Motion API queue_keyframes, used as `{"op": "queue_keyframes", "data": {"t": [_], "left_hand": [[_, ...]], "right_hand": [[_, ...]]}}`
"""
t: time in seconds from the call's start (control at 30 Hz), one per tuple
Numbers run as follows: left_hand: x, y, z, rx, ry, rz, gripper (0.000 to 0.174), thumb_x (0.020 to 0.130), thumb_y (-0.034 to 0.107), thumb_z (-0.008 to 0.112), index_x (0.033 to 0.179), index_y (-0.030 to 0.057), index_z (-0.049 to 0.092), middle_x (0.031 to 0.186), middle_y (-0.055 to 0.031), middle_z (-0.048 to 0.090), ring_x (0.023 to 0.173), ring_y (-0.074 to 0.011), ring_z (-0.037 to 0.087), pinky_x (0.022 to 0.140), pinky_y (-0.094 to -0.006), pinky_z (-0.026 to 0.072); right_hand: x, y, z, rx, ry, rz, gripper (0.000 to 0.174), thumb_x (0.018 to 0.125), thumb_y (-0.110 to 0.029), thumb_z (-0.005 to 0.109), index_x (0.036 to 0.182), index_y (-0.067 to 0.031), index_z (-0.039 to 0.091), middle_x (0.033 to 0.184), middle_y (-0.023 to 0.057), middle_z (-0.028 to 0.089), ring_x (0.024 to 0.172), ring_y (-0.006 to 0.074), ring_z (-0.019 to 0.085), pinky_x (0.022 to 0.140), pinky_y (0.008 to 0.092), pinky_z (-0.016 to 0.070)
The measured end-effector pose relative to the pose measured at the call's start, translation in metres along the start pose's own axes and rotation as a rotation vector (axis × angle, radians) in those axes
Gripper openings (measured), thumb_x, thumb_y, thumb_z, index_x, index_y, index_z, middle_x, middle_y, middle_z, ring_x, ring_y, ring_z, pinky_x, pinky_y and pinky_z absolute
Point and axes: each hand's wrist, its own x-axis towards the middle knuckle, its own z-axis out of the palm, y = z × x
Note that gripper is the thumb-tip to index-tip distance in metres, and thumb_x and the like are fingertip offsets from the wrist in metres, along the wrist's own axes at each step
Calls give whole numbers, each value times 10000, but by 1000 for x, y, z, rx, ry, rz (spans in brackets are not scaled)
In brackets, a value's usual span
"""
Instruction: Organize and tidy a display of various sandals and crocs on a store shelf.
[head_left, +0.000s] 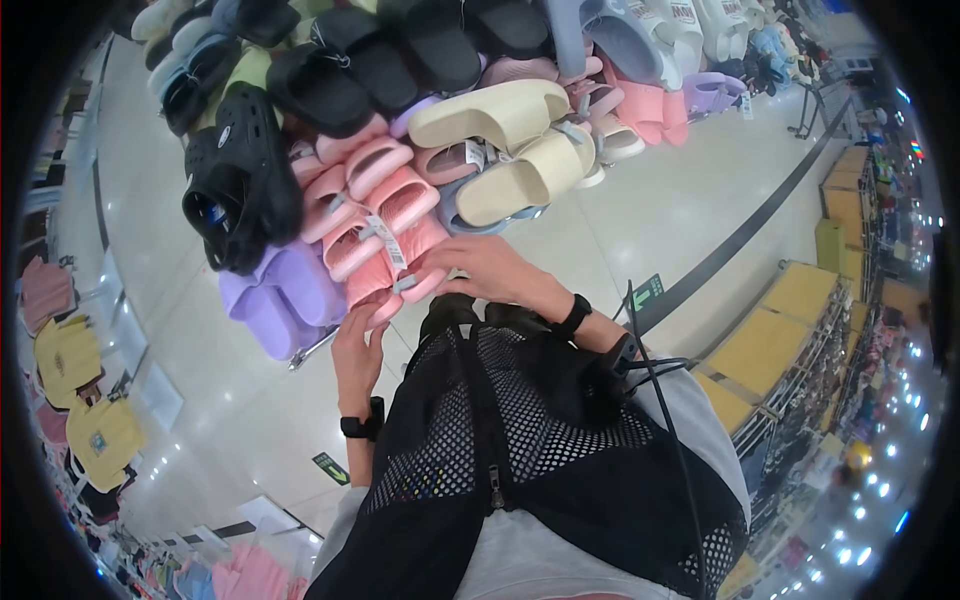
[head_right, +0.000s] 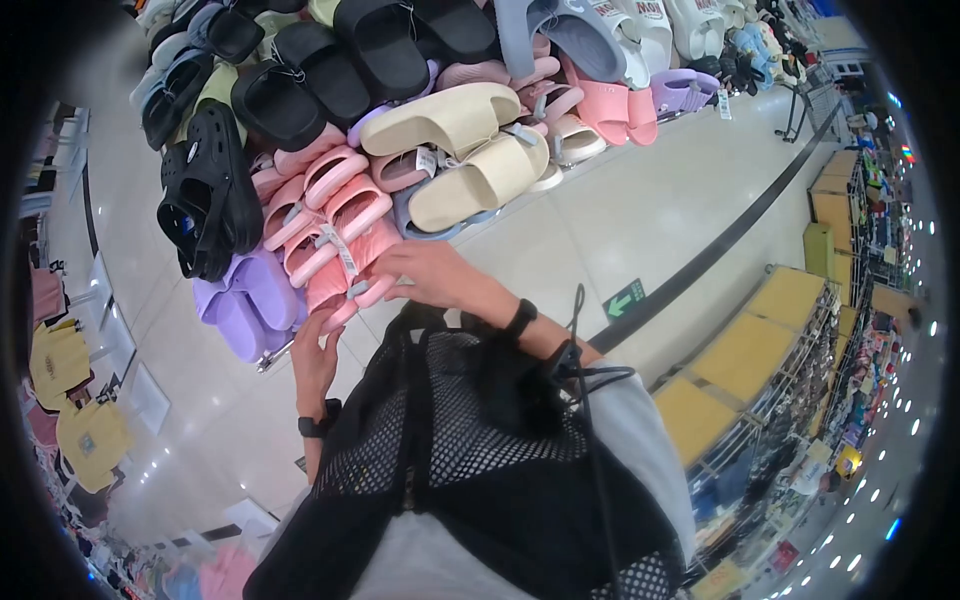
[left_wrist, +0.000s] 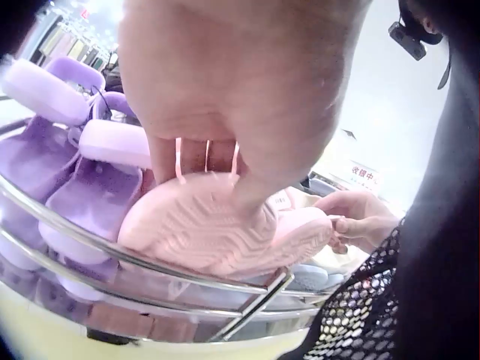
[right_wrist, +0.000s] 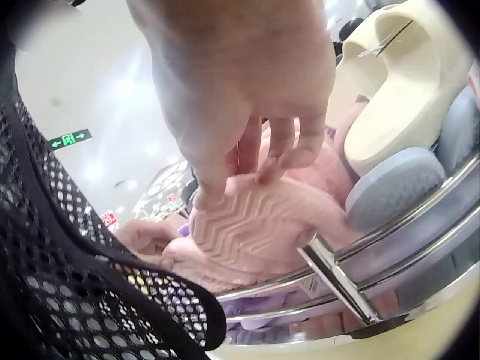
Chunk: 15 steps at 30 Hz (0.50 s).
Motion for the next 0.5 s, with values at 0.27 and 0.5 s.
{"op": "queue_keyframes", "data": {"t": [0.27, 0.5], "left_hand": [[33, 74, -5, -46, 188, 160, 245, 872, 40, 723, 1115, 30, 694, 1039, -109, 731, 987, -316, 683, 857, -391, 531], [123, 160, 89, 57, 68, 324, 599, 911, 247, 756, 1400, -4, 517, 1319, -212, 588, 1166, -377, 588, 1012, -454, 480]], "right_hand": [[-62, 61, -118, 120, 449, 713, 301, 880, -198, 805, 1125, -51, 709, 1129, 63, 712, 855, 109, 645, 694, 269, 523], [-75, 134, -144, -22, 475, 616, 922, 704, -419, 917, 1404, 37, 526, 1253, 204, 659, 1014, 268, 678, 872, 374, 550]]}}
